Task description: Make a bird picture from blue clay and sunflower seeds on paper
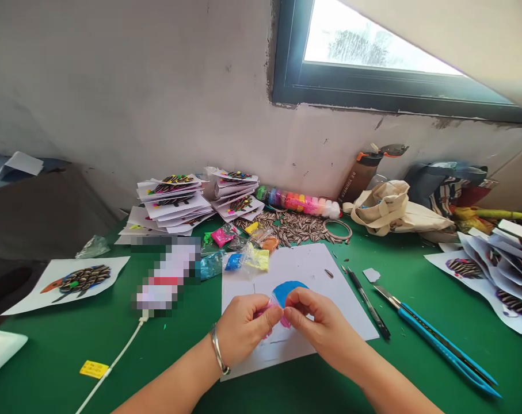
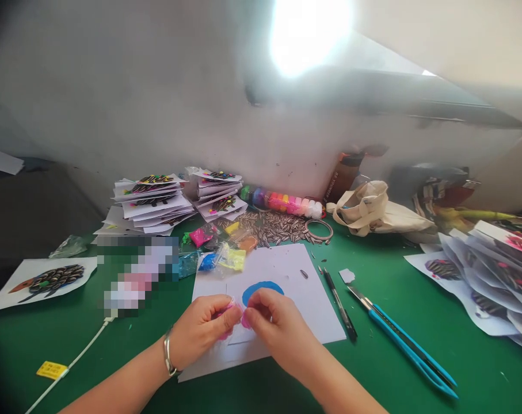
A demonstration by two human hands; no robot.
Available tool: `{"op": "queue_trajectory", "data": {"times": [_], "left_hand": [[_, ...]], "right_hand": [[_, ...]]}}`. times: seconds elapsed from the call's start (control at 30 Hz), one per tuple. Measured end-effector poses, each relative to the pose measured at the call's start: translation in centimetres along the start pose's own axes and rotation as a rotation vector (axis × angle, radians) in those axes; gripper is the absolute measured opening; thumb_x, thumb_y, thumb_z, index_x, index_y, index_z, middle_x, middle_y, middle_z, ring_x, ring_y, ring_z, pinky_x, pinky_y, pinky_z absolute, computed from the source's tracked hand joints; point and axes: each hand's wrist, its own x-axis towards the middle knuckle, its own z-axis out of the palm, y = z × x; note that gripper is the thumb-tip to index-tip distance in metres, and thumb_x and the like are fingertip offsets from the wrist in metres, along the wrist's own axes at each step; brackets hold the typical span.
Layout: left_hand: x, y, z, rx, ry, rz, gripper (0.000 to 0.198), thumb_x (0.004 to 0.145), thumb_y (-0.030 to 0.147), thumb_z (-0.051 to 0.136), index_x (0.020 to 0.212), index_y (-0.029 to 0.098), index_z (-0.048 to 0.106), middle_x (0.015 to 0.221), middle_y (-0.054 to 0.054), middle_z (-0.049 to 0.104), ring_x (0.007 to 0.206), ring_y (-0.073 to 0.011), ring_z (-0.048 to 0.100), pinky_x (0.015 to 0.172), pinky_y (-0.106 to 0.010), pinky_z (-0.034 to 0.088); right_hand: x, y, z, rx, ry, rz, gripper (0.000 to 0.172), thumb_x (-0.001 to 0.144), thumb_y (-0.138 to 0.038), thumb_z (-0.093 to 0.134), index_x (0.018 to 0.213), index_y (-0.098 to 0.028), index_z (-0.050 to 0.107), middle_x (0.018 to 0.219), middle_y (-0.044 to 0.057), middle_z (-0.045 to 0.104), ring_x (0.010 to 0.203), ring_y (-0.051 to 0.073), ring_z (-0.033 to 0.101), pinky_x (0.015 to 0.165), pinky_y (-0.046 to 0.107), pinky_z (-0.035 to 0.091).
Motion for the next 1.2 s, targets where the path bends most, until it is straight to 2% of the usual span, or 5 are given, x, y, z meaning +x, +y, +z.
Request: {"op": "queue_trajectory", "data": {"times": [0.37, 0.5, 0.8, 1.0, 1.2], "left_hand": [[0.1, -0.1, 0.0, 0.056, 0.036, 0.02, 0.044, 0.084, 0.055, 0.049, 0.057, 0.02, 0.049, 0.053, 0.004, 0.05, 0.053, -0.0115, 0.044, 0.054, -0.023, 0.035], [0.1, 0.0, 0.0, 0.06, 0.037, 0.015, 0.043, 0.084, 0.053, 0.052, 0.057, 0.02, 0.05, 0.054, 0.004, 0.051, 0.054, -0.0117, 0.045, 0.053, -0.023, 0.034], [0.3, -0.6, -0.3, -0.079, 0.03, 0.001, 0.052, 0.079, 0.066, 0.051, 0.058, 0.018, 0.05, 0.052, 0.004, 0.045, 0.05, -0.0104, 0.039, 0.049, -0.022, 0.032], [0.4, -0.7, -0.4, -0.096, 0.041, -0.006, 0.055, 0.078, 0.067, 0.051, 0.062, 0.016, 0.06, 0.055, 0.003, 0.051, 0.049, -0.0097, 0.042, 0.048, -0.022, 0.033], [0.5, -0.4, -0.4, -0.086, 0.034, -0.031, 0.052, 0.076, 0.065, 0.056, 0.06, 0.016, 0.061, 0.053, 0.003, 0.051, 0.049, -0.0099, 0.042, 0.049, -0.022, 0.033]], "right_hand": [[0.2, -0.2, 0.3, 0.222, -0.066, 0.116, 0.021, 0.079, -0.036, 0.064, 0.088, -0.018, 0.061, 0.077, 0.0, 0.055, 0.072, 0.014, 0.046, 0.064, 0.026, 0.037], [0.3, 0.0, 0.5, 0.329, -0.087, 0.162, 0.02, 0.076, -0.035, 0.067, 0.081, -0.018, 0.059, 0.075, 0.0, 0.053, 0.069, 0.013, 0.044, 0.062, 0.025, 0.035], [0.0, -1.0, 0.5, 0.51, -0.116, 0.154, 0.016, 0.074, -0.031, 0.069, 0.083, -0.018, 0.064, 0.079, 0.0, 0.055, 0.075, 0.013, 0.046, 0.068, 0.026, 0.035], [-0.1, -0.9, 0.2, 0.393, -0.204, 0.144, 0.008, 0.073, -0.026, 0.068, 0.076, -0.019, 0.071, 0.082, 0.0, 0.05, 0.076, 0.013, 0.046, 0.067, 0.025, 0.036], [-0.3, -0.6, -0.6, 0.19, -0.345, 0.083, 0.003, 0.077, -0.018, 0.057, 0.078, -0.019, 0.059, 0.072, -0.003, 0.046, 0.066, 0.011, 0.04, 0.059, 0.023, 0.033]]}}
